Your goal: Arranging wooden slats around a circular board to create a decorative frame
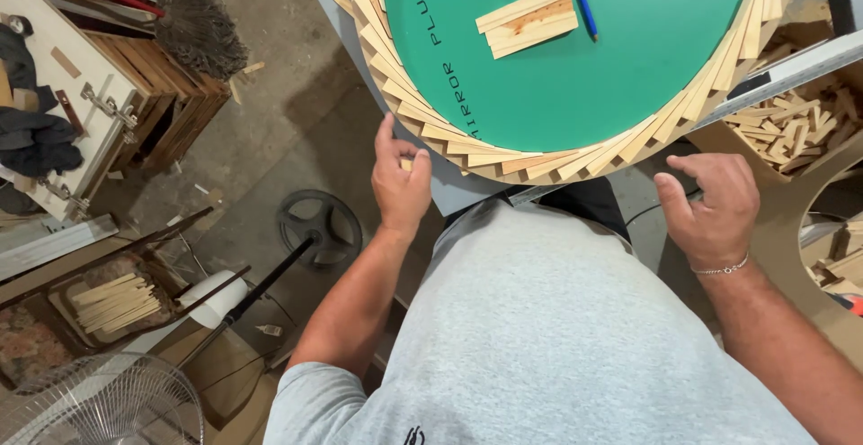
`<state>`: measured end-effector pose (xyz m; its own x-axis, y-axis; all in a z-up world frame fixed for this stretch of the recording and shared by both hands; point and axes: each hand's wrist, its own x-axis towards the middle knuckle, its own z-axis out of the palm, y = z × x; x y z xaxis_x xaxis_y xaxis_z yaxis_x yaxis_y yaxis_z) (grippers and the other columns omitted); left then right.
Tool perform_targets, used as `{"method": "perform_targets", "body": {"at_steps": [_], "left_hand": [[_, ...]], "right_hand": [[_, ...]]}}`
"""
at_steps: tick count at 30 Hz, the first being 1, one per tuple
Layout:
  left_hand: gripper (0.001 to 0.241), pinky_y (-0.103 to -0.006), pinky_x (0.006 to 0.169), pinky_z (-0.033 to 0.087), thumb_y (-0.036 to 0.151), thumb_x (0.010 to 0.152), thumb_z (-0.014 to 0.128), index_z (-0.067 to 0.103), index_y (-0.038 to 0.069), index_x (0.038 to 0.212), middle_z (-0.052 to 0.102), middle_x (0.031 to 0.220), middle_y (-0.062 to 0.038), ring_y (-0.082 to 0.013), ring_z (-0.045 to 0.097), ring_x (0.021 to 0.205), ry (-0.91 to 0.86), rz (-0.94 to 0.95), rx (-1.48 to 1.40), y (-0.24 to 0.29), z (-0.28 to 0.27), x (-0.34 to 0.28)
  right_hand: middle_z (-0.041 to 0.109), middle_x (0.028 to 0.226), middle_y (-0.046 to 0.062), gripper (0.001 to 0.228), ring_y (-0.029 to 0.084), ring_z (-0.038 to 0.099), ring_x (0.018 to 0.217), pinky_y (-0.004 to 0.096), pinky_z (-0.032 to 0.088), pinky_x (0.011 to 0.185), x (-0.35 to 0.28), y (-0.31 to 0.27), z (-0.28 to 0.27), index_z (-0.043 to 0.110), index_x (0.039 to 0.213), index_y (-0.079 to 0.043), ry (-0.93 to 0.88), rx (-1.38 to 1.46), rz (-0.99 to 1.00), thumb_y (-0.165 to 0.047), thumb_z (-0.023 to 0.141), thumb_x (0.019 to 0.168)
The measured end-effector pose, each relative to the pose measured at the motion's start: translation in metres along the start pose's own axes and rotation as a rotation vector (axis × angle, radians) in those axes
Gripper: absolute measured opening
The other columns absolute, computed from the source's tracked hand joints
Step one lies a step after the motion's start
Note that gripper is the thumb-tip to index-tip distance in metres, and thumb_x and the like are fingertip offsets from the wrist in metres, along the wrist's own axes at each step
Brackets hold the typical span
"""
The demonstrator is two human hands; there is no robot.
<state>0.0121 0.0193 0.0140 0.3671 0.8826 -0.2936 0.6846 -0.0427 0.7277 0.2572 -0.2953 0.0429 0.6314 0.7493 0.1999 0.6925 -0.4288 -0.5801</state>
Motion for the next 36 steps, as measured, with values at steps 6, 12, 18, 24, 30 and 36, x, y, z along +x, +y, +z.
{"method": "perform_targets", "body": {"at_steps": [6,12,18,24,30,36], "left_hand": [[0.065,-0.0317,0.086,0.049,0.022,0.086,0.058,0.051,0.017,0.150,0.064,0.087,0.010,-0.0120,0.063,0.089,-0.075,-0.001,-0.067,0.003,-0.004,0.012],[0.065,-0.0331,0.085,0.051,0.022,0.086,0.059,0.050,0.019,0.151,0.065,0.090,0.009,-0.0122,0.065,0.091,-0.092,0.020,-0.076,0.000,-0.001,0.010],[0.078,-0.0312,0.091,0.050,0.020,0.083,0.058,0.039,0.017,0.158,0.069,0.087,0.007,-0.0118,0.064,0.086,-0.030,-0.027,-0.088,0.014,-0.013,0.030],[0.076,-0.0285,0.091,0.050,0.013,0.082,0.055,0.044,0.015,0.156,0.061,0.080,0.007,-0.0096,0.059,0.082,-0.133,0.058,-0.141,0.002,-0.020,0.049],[0.073,-0.0284,0.086,0.049,0.013,0.081,0.056,0.049,0.017,0.154,0.062,0.082,0.007,-0.0096,0.059,0.081,-0.129,0.063,-0.122,-0.001,-0.017,0.048],[0.074,-0.0289,0.090,0.050,0.015,0.081,0.056,0.047,0.018,0.154,0.061,0.082,0.008,-0.0098,0.060,0.084,-0.140,0.072,-0.102,0.003,-0.021,0.048]], "right_hand": [[0.075,0.103,0.016,0.016,0.034,0.068,0.095,0.046,0.049,0.089,-0.002,0.004,0.002,0.075,0.108,0.002,-0.012,-0.009,0.004,-0.014,0.077,0.107],[0.074,0.104,0.016,0.012,0.034,0.068,0.095,0.045,0.049,0.089,-0.002,0.004,0.001,0.075,0.108,0.002,-0.018,-0.009,0.015,-0.009,0.079,0.105],[0.074,0.104,0.016,0.012,0.035,0.067,0.095,0.046,0.048,0.089,-0.002,0.003,0.000,0.074,0.109,0.001,-0.019,-0.004,0.006,-0.010,0.077,0.107],[0.075,0.105,0.016,0.012,0.035,0.068,0.095,0.045,0.048,0.089,0.000,0.002,0.000,0.075,0.109,0.002,-0.016,0.002,0.005,-0.009,0.078,0.105],[0.075,0.104,0.016,0.011,0.034,0.067,0.095,0.046,0.048,0.088,-0.001,0.004,0.000,0.075,0.108,0.002,-0.018,-0.008,0.010,-0.009,0.077,0.106],[0.075,0.105,0.017,0.012,0.034,0.068,0.096,0.046,0.048,0.088,-0.002,0.007,0.001,0.075,0.109,0.002,-0.010,-0.004,0.003,-0.010,0.078,0.106]]}}
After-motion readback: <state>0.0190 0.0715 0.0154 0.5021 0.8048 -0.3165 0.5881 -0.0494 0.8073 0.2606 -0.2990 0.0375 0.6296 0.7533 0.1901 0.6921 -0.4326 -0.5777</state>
